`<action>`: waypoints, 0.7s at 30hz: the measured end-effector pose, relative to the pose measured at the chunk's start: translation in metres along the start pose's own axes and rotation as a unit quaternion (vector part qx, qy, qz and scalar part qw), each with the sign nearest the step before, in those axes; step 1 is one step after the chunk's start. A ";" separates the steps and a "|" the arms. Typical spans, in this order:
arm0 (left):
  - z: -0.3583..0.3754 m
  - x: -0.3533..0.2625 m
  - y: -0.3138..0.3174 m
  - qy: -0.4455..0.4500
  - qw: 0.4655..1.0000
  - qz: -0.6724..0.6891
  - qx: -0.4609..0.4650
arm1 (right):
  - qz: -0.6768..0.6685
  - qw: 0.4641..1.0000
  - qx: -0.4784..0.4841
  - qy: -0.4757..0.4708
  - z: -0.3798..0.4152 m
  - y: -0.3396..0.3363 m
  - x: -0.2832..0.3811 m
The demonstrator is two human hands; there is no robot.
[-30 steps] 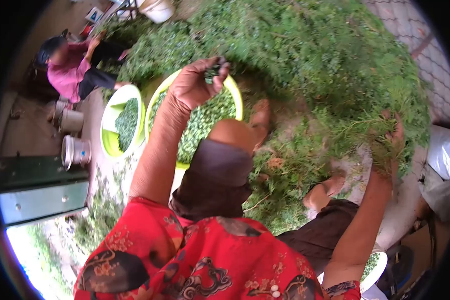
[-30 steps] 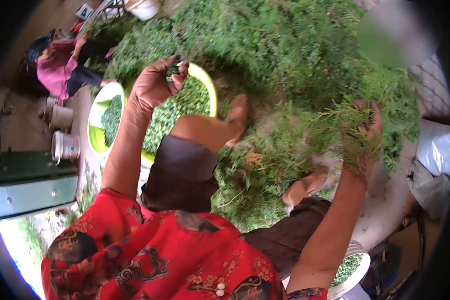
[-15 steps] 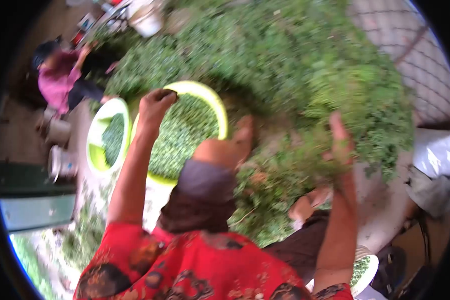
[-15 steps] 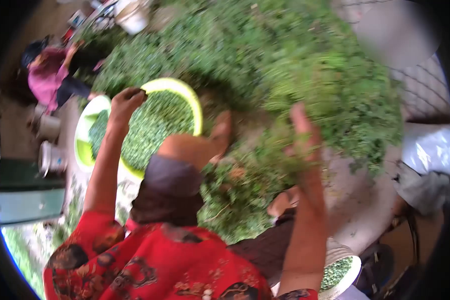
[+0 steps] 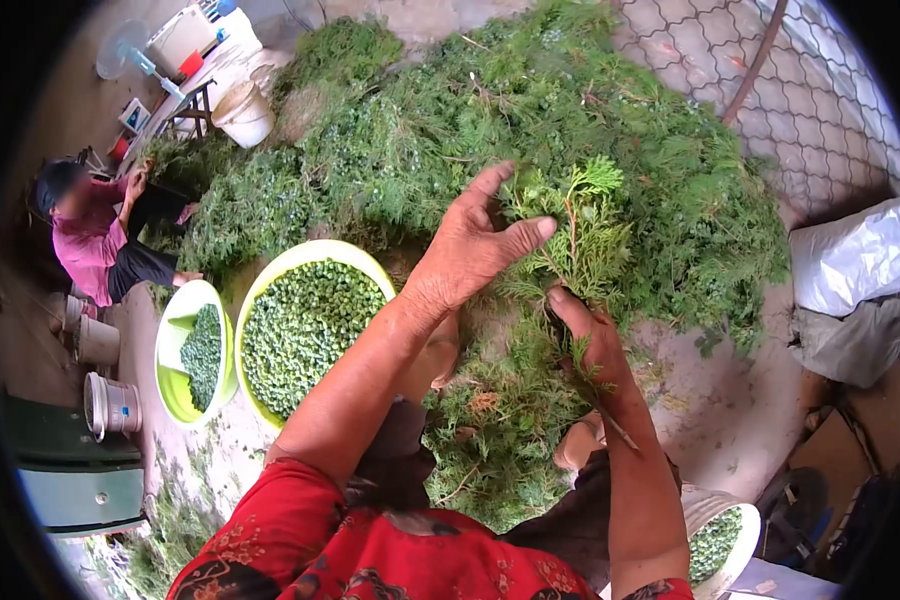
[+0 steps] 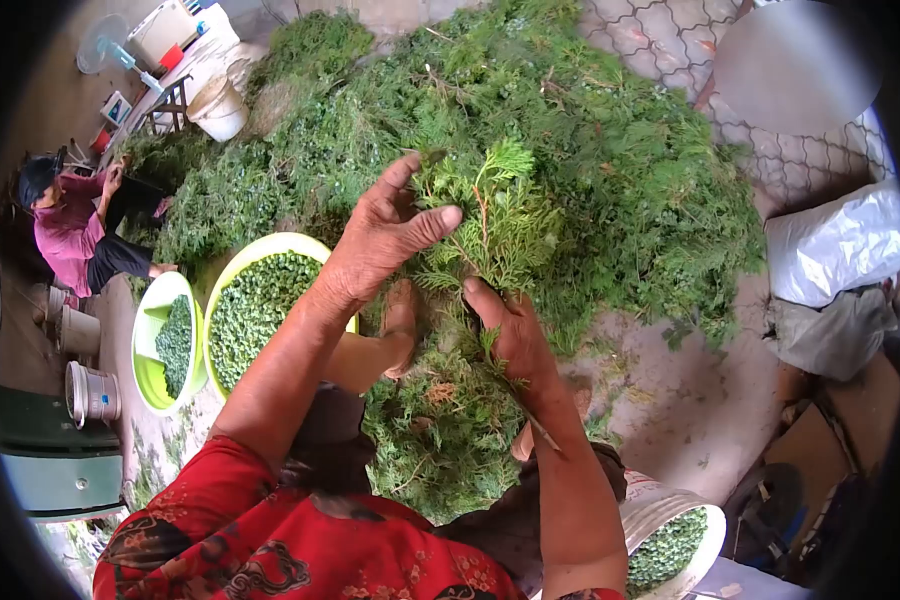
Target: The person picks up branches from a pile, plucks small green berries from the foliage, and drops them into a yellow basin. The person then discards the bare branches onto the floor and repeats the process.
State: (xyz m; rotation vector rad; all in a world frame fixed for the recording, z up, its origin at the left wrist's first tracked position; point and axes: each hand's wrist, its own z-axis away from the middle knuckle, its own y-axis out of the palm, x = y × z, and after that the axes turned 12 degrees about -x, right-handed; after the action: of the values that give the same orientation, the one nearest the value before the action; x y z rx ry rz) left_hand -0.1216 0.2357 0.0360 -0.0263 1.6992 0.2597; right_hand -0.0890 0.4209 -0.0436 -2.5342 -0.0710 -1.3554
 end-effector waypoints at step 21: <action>-0.014 0.022 -0.028 -0.305 0.946 0.056 0.092 | -0.038 0.921 0.015 0.387 -0.011 -0.024 0.014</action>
State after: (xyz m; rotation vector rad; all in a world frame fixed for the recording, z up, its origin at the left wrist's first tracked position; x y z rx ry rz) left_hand -0.1343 0.2085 0.0120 0.2663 1.0997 0.1684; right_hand -0.0943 0.4397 -0.0215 -1.8078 -0.0329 -2.2505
